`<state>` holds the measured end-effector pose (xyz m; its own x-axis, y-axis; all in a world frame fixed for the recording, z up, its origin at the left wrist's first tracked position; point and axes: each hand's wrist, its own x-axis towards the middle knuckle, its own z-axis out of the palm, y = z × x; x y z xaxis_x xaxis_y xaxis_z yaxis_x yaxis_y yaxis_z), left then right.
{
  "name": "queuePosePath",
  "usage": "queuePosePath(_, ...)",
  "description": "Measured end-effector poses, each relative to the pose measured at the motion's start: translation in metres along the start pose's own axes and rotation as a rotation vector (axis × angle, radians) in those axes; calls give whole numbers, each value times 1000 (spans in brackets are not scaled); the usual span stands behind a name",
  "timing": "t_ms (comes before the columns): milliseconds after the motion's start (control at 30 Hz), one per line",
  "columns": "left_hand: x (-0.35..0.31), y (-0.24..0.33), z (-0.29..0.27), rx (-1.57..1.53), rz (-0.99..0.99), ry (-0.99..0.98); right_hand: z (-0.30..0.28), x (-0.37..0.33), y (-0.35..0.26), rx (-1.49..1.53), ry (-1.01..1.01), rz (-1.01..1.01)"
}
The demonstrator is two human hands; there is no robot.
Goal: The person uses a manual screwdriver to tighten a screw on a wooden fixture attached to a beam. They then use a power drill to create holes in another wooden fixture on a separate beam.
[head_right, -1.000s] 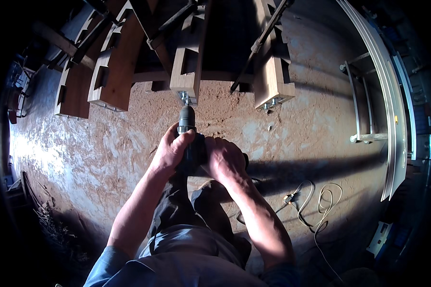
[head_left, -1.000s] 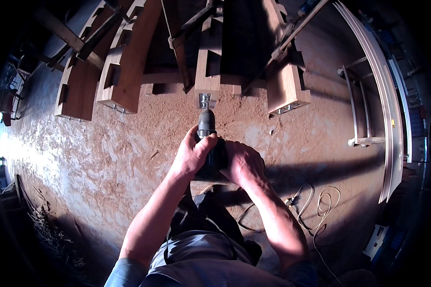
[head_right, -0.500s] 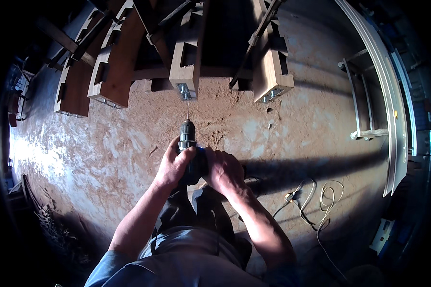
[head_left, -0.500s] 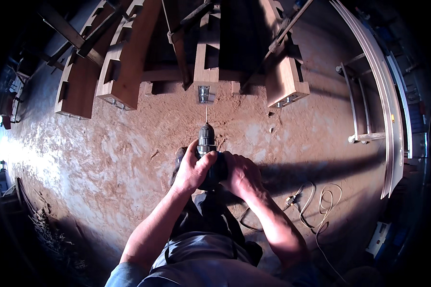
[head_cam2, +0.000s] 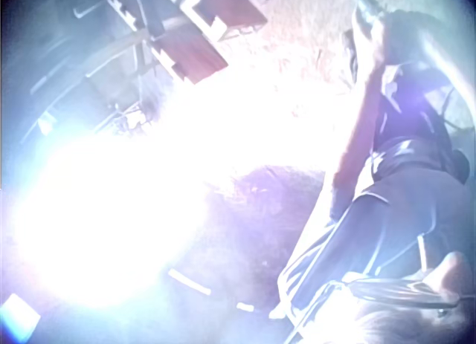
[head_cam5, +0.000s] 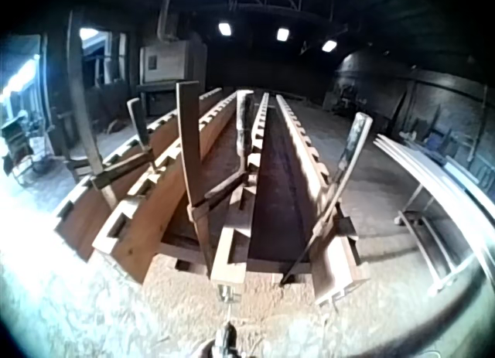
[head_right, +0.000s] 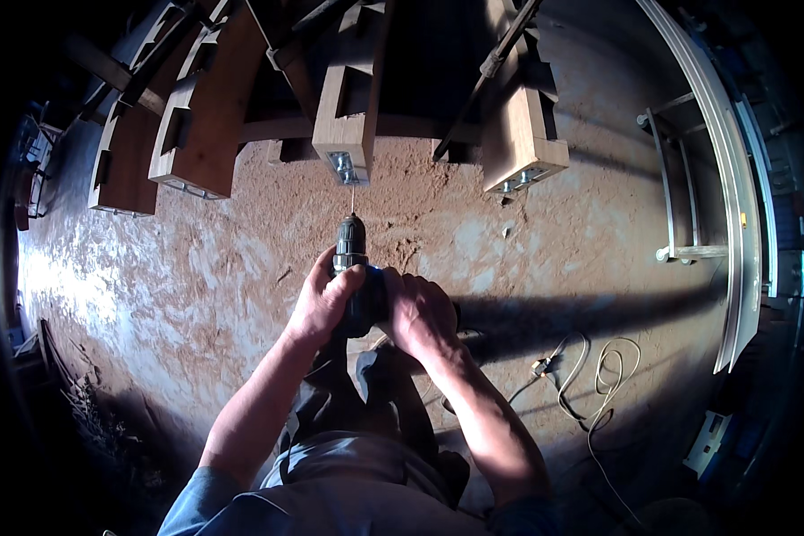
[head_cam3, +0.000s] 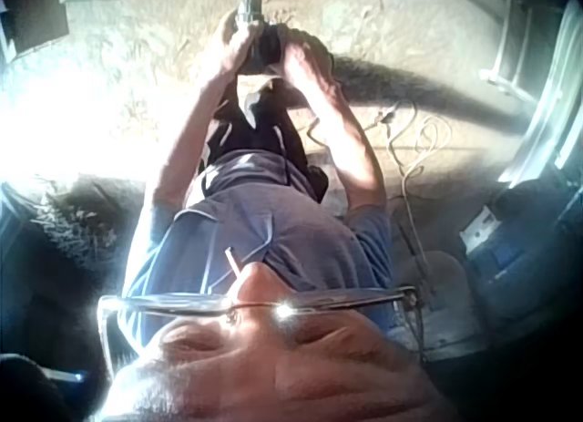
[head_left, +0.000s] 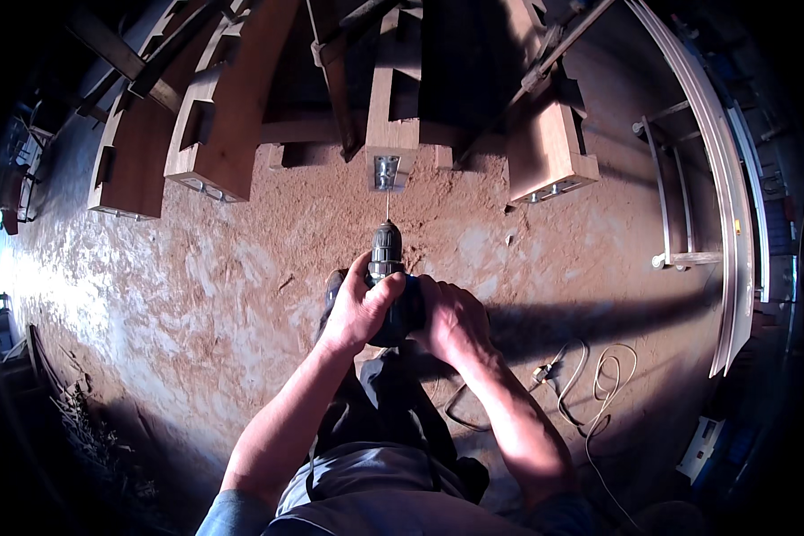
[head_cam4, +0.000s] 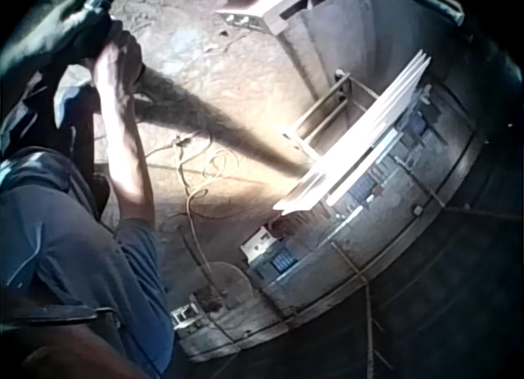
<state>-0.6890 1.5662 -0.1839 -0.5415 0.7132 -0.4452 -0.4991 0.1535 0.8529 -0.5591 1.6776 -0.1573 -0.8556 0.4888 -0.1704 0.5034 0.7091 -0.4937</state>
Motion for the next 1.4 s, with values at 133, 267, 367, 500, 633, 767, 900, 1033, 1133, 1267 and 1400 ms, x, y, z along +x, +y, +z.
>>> queuePosePath(133, 6, 2, 2, -2, 5, -17, -1, 4, 2, -13, -7, -2)
queuePosePath(267, 9, 1, 1, 15, 2, 4, -2, 6, 4, -29, 32, -60)
queuePosePath(367, 10, 1, 1, 18, -8, 16, -3, 6, 4, -26, 38, -63)
queuePosePath(500, 8, 4, 3, 24, -22, 43, -2, 7, 5, -18, 40, -67)
queuePosePath(633, 11, -2, -1, 18, 7, 16, 0, 7, 4, 3, -25, 9)
queuePosePath(767, 12, 2, 0, 32, 4, -8, -3, 7, 2, -10, -32, 15)
queuePosePath(900, 13, 7, -1, 68, -18, -18, 0, 8, 6, -23, -25, -23)
queuePosePath(1033, 13, 15, 2, 52, -31, -27, -1, 12, 4, -20, -46, 6)
queuePosePath(1133, 15, 20, 5, 46, -34, -31, -6, 15, 1, -26, -58, 32)
queuePosePath(1267, 20, 21, 4, 8, -25, -24, -4, 18, 5, -22, 15, -40)
queuePosePath(1400, 24, 22, 3, 24, 4, -21, -5, 21, 4, -33, 43, -82)
